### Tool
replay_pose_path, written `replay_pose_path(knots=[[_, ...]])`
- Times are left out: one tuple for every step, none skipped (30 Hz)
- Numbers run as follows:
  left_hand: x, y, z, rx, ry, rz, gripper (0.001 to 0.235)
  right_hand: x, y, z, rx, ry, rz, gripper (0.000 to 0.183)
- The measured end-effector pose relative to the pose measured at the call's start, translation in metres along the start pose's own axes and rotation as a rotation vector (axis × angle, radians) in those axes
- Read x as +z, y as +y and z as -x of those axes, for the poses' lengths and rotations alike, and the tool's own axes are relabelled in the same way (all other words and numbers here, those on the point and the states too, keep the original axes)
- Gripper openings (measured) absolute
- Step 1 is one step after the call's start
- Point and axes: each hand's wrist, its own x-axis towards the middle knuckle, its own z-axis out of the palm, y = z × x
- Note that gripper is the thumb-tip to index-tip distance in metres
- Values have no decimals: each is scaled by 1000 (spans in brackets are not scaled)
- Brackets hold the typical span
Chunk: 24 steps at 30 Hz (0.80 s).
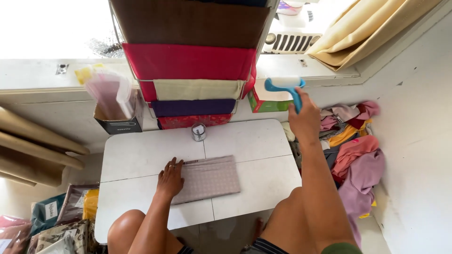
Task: The person folds a patterned cloth on a white table, uses a lint roller to clean it, and places it into a plastic bag with a label. They then unfold a pink cloth, smooth it out, roll it with the lint roller, and fold it.
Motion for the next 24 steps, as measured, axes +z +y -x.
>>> replay_pose_path(knots=[[8, -3, -4, 0, 5, -4, 68, 10, 12, -9, 0, 4, -4, 45], [15, -6, -9, 8, 6, -15, 68, 21, 23, -19, 11, -85, 127, 46], [23, -10, -15, 16, 7, -26, 67, 34, 34, -29, 23, -174, 259, 48], [28, -12, -18, 9, 3, -24, 67, 46, 47, -37, 21, -182, 258, 48], [33, -15, -22, 7, -9, -31, 68, 59, 62, -45, 24, -207, 379, 52], [39, -18, -25, 4, -23, -36, 69, 74, 75, -53, 25, -232, 501, 56], [37, -16, -32, -6, -28, -34, 69, 79, 86, -62, 21, -243, 499, 56], [41, -18, -33, -2, -30, -41, 69, 89, 97, -66, 3, -234, 573, 56], [46, -21, -35, 1, -32, -47, 69, 100, 108, -69, -17, -225, 646, 57], [29, -10, -20, -25, -59, -41, 69, 83, 83, -51, -23, -264, 645, 57], [11, 1, -8, -28, -32, -3, 71, 65, 58, -35, -212, -69, 698, 72], [-7, 11, 2, -34, -2, 34, 74, 48, 32, -23, -404, 130, 731, 90], [10, 4, -3, -64, -25, 40, 74, 44, 15, -1, -414, 94, 721, 90], [24, -3, -14, -8, 128, 47, 77, 39, -4, 15, -483, 242, 492, 76], [37, -10, -23, 47, 281, 52, 83, 32, -24, 31, -540, 385, 257, 65], [17, -1, -12, 33, 277, 51, 83, 59, -6, 43, -543, 374, 248, 65], [-5, 9, -1, 31, 177, 62, 79, 84, 12, 55, -609, 324, 166, 64], [-25, 21, 10, 36, 75, 72, 77, 107, 32, 69, -670, 276, 87, 63], [-13, 16, 8, 28, 69, 72, 77, 122, 37, 93, -668, 268, 82, 63], [-5, 12, 1, 37, 53, 33, 77, 136, 41, 111, -579, -124, -89, 71], [4, 8, -7, 46, 37, -5, 77, 150, 46, 130, -478, -515, -257, 83], [12, 5, -12, 43, 33, -6, 77, 161, 54, 140, -476, -519, -259, 83], [21, 1, -17, 44, 40, -31, 76, 172, 62, 151, -295, -704, -149, 89], [28, -4, -23, 43, 53, -59, 75, 186, 68, 160, -114, -879, -39, 96]])
